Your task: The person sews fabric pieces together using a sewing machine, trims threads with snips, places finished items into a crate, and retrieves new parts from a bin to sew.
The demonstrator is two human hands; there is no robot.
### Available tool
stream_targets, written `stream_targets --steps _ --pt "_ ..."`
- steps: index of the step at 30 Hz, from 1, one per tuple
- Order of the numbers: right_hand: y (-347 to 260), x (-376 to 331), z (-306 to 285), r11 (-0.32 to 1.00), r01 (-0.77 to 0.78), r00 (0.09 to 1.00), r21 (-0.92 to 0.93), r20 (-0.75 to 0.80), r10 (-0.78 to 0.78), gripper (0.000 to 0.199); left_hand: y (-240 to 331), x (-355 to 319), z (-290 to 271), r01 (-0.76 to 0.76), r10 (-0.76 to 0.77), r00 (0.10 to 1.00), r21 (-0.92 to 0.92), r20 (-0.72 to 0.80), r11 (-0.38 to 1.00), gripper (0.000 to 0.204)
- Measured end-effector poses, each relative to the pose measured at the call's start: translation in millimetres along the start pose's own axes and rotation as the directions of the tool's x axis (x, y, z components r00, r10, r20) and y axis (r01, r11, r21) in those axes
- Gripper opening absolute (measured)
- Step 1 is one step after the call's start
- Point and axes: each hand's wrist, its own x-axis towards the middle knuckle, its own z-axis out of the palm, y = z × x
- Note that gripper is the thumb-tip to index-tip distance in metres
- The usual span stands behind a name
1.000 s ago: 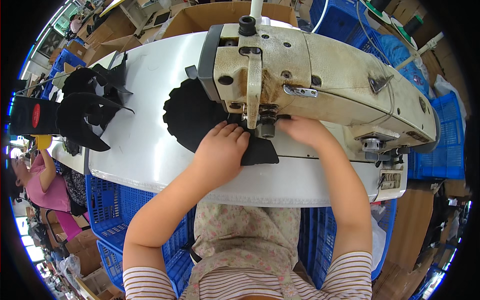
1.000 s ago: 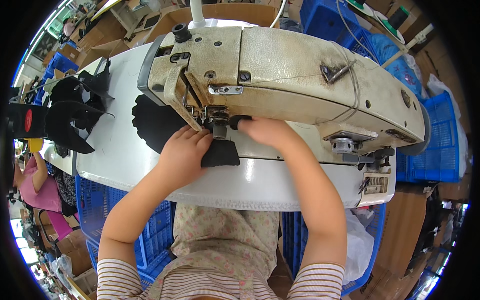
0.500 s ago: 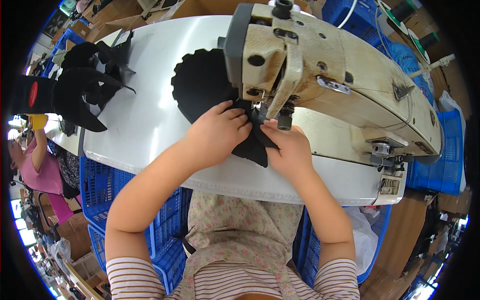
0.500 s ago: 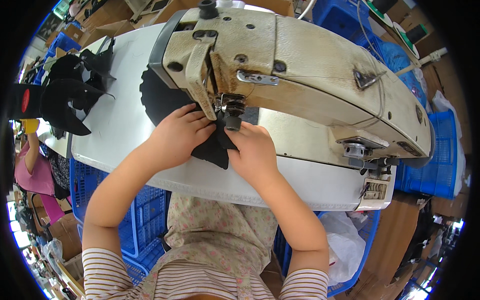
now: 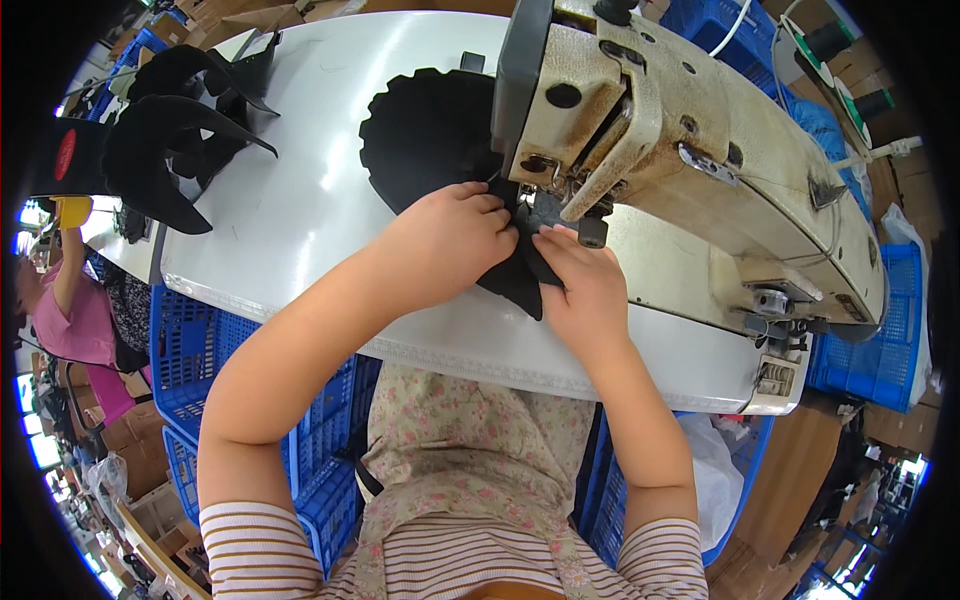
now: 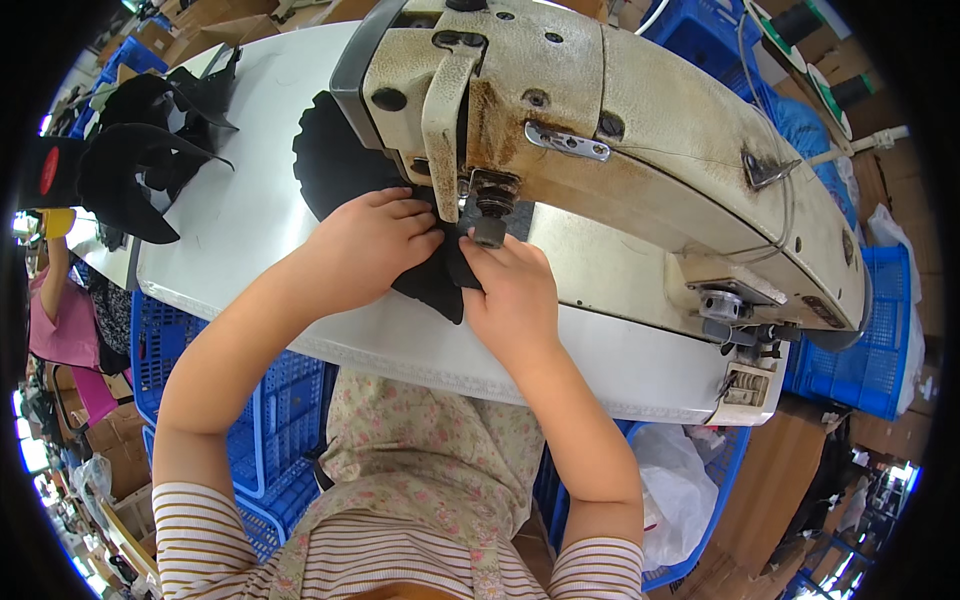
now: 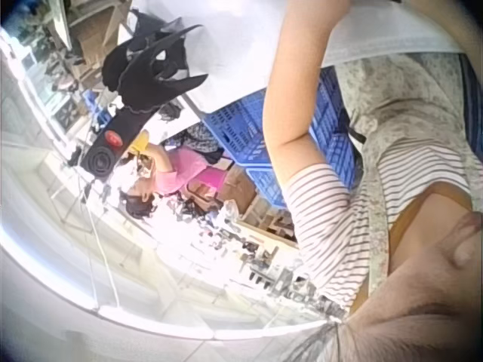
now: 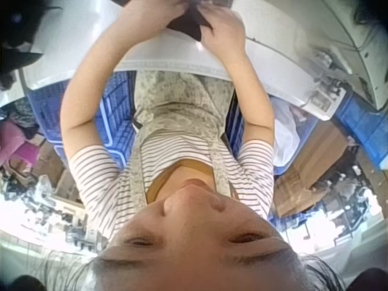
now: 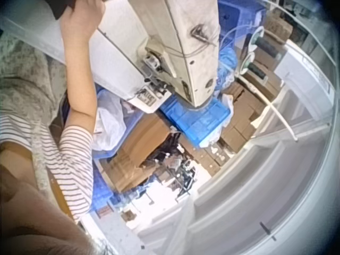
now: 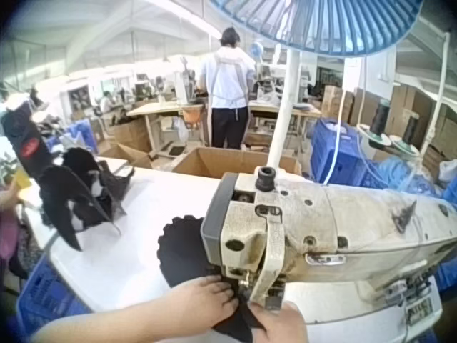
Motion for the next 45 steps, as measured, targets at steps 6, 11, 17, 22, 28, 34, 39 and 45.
stream_targets --steps 6,11,17,22,28,34,39,45 --pt "-1 1 0 1.0 0.002 1.0 -0.002 0.024 -0.002 0.034 -3 0 0 0.003 -0.003 1.0 -0.02 -0.003 1.0 0.04" --pt "0 1 -1 1.0 0.007 1.0 -0.003 0.002 -0.007 0.033 -3 1 0 0.001 -0.002 1.0 -0.042 -0.011 0.999 0.04" --pt "1 1 1 1.0 -0.001 1.0 0.029 0.015 0.001 0.034 -1 2 -2 0.03 -0.029 0.999 -0.033 0.024 0.999 0.041" --pt "2 0 1 1.0 0.01 1.0 0.022 -0.002 -0.01 0.035 -1 3 0 0.029 -0.029 1.0 -0.04 0.005 0.999 0.041" --pt "1 1 4 1.0 0.015 1.0 0.023 0.001 -0.015 0.035 -4 1 1 0.014 -0.016 1.0 -0.056 -0.02 0.998 0.04" --pt "3 2 4 1.0 0.008 1.0 -0.013 -0.003 -0.008 0.036 -5 5 0 0.028 -0.028 1.0 -0.038 0.003 0.999 0.039" --pt "3 3 6 1.0 0.019 1.0 -0.015 -0.006 -0.019 0.036 -10 3 2 0.007 -0.008 1.0 -0.053 -0.023 0.999 0.04" --pt "-3 4 5 0.999 0.009 1.0 -0.048 0.015 -0.008 0.039 -17 3 0 -0.052 0.05 0.998 -0.052 -0.049 0.997 0.042"
